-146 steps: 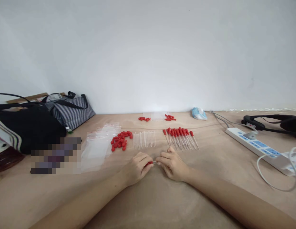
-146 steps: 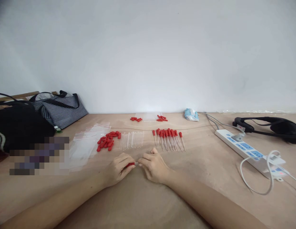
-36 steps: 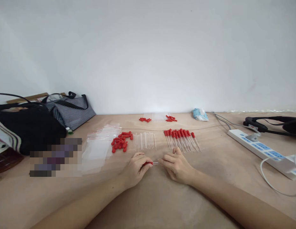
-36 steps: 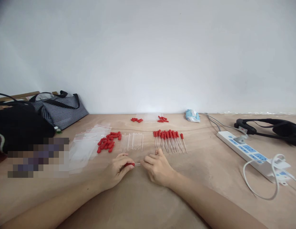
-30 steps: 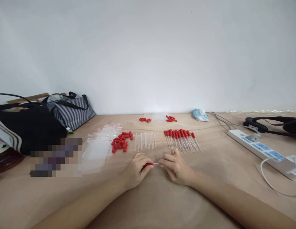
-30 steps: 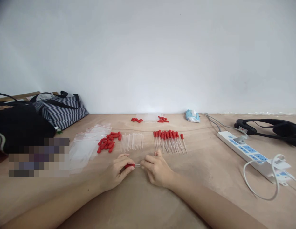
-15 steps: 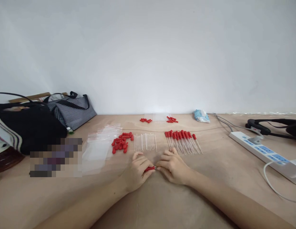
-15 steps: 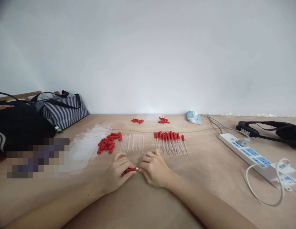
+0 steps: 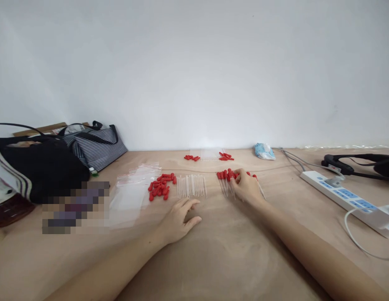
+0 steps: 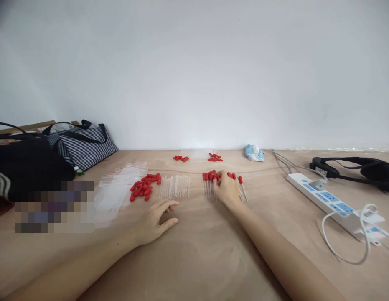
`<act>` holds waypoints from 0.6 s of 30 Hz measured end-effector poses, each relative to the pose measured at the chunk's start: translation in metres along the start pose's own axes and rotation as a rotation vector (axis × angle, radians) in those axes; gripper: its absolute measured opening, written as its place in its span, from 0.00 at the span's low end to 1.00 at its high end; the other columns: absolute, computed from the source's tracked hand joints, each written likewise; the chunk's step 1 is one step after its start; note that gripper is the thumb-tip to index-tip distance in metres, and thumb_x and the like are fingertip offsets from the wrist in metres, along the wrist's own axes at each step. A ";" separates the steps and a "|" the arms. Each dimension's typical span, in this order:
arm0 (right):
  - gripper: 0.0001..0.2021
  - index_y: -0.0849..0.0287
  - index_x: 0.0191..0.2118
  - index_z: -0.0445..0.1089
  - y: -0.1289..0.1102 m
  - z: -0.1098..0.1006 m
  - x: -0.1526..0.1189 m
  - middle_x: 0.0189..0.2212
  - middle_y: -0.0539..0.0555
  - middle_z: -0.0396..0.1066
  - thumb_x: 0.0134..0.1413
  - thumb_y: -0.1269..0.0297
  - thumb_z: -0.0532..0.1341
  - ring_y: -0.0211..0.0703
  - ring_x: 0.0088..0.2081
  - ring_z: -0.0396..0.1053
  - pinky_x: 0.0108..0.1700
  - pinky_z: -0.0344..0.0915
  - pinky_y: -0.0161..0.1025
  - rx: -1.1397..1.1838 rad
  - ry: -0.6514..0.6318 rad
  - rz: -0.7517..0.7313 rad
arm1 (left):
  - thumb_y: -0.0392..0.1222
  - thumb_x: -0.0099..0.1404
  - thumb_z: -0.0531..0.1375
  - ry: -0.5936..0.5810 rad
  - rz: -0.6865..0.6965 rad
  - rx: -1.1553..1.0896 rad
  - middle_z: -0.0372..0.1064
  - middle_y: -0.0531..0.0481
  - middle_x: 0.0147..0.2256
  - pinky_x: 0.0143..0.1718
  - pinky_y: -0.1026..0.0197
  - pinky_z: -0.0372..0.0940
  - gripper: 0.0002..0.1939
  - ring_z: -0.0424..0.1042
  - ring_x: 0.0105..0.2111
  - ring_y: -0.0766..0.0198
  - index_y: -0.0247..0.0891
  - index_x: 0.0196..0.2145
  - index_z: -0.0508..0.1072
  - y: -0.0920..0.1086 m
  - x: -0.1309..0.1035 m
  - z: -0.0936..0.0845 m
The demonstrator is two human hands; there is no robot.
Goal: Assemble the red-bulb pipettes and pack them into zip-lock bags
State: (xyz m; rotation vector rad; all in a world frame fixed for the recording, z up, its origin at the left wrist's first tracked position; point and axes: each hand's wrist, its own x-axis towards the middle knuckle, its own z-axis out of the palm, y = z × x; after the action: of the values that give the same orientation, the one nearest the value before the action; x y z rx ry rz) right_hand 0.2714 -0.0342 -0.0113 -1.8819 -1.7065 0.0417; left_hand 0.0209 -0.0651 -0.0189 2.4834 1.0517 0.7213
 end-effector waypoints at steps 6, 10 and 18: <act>0.13 0.60 0.41 0.66 -0.002 0.013 0.017 0.30 0.57 0.72 0.51 0.64 0.51 0.47 0.36 0.67 0.37 0.50 0.41 -0.191 -0.033 0.103 | 0.40 0.58 0.55 -0.010 0.041 0.022 0.66 0.48 0.35 0.37 0.58 0.62 0.10 0.66 0.35 0.61 0.38 0.39 0.67 0.001 0.002 0.000; 0.14 0.57 0.42 0.67 -0.003 0.017 0.015 0.30 0.56 0.73 0.52 0.63 0.51 0.48 0.36 0.67 0.38 0.49 0.42 -0.235 -0.046 0.056 | 0.40 0.59 0.55 -0.015 0.051 0.030 0.66 0.48 0.35 0.38 0.59 0.61 0.08 0.66 0.36 0.60 0.38 0.36 0.68 -0.001 0.002 0.000; 0.11 0.58 0.35 0.68 -0.028 0.021 0.005 0.29 0.55 0.73 0.52 0.61 0.51 0.47 0.35 0.67 0.41 0.45 0.44 -0.202 -0.035 -0.080 | 0.39 0.59 0.55 -0.022 0.065 0.046 0.66 0.48 0.34 0.38 0.59 0.62 0.07 0.66 0.35 0.62 0.38 0.35 0.69 0.002 0.001 0.004</act>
State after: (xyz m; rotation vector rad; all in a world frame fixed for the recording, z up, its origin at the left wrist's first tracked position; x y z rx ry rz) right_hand 0.2385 -0.0213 -0.0142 -1.9635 -1.8683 -0.1343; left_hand 0.0244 -0.0664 -0.0207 2.5688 0.9951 0.6944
